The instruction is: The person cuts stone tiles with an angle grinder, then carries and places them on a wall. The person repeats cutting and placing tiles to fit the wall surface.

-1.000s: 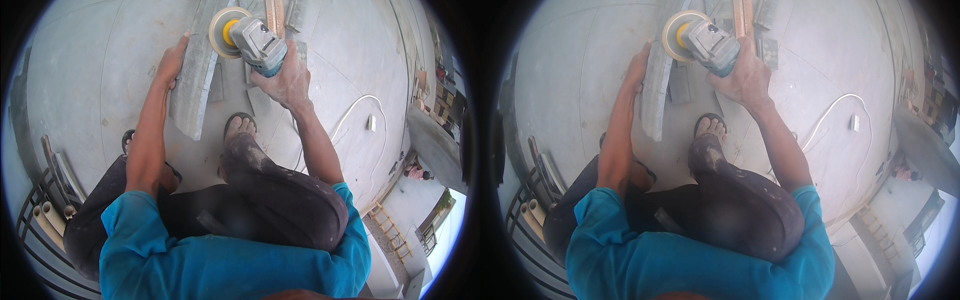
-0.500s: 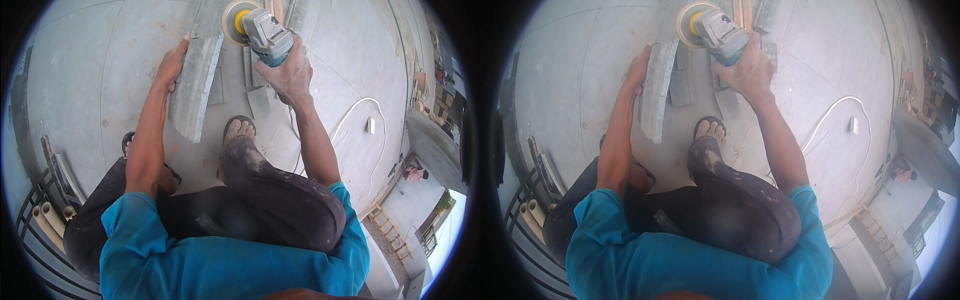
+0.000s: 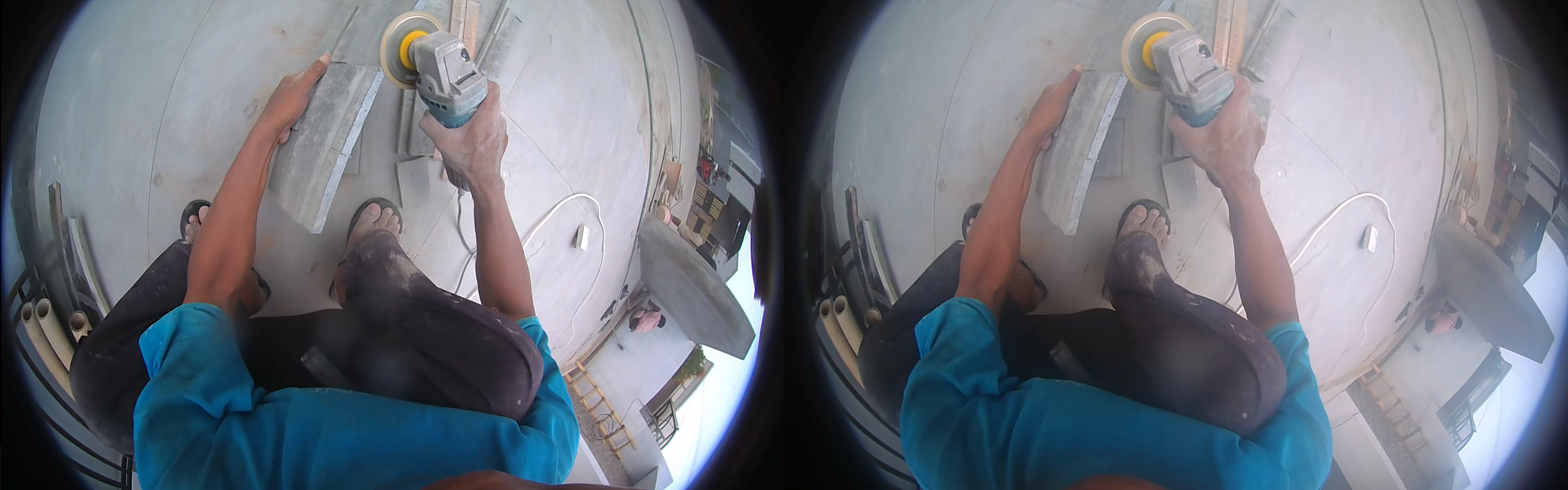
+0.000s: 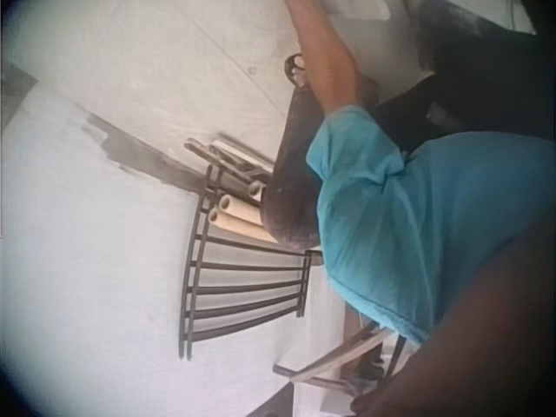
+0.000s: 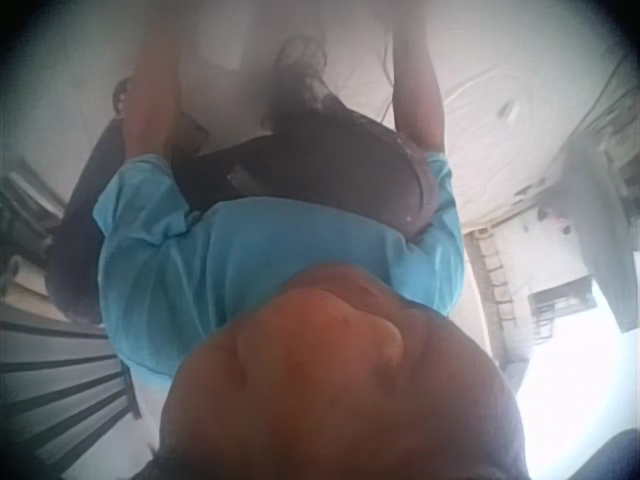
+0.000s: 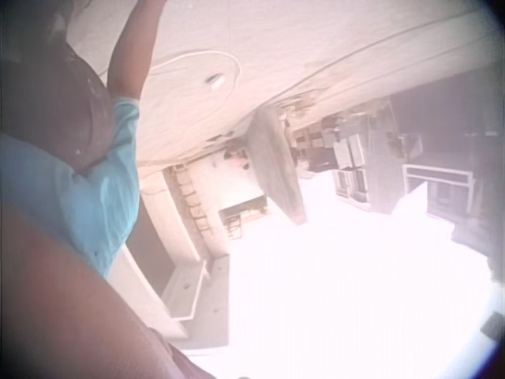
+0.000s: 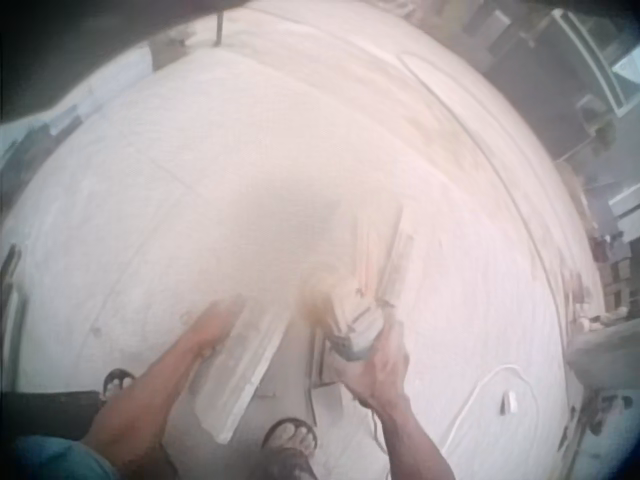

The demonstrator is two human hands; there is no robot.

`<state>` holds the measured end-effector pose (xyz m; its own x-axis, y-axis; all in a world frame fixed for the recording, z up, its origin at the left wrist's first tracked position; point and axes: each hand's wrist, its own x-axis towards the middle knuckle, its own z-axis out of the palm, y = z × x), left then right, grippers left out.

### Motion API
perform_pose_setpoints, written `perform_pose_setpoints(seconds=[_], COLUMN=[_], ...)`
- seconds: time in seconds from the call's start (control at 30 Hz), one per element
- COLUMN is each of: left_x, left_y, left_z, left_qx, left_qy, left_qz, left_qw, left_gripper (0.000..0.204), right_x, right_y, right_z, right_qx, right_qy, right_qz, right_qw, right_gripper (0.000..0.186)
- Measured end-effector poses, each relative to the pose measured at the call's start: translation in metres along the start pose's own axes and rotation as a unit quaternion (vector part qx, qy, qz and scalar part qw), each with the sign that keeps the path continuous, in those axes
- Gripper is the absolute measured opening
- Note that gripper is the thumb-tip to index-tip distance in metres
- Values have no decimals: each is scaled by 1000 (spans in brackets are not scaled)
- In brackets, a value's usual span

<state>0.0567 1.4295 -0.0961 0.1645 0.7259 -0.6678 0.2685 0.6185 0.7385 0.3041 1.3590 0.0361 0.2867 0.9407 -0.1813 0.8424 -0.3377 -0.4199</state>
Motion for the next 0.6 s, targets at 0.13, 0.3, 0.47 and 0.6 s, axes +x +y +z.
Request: perform_pose_setpoints(seconds=[0.13,0.3,0.47,0.6], left_x=[-1,-5,-10,-7], left_y=[1,7,11,7], left_z=[-2,-4,-3,-4], left_qx=[11,26,-17,-3], left_qy=[9,-4,-16,-11], left_qz=[-12,-14,-4,-16], left_qw=[1000,1000,1000,1000], left_gripper=[86,86,86,86], right_x=[-1,1,1,3], right_y=[1,-1,-1,1], right_z=[2,1,5,6], right_qx=[25,12,22,30], right_qy=[20,0,44,3], right_qz=[33,23,14,38], right_qw=[999,1000,999,999], right_gripper=[76,74,75,75])
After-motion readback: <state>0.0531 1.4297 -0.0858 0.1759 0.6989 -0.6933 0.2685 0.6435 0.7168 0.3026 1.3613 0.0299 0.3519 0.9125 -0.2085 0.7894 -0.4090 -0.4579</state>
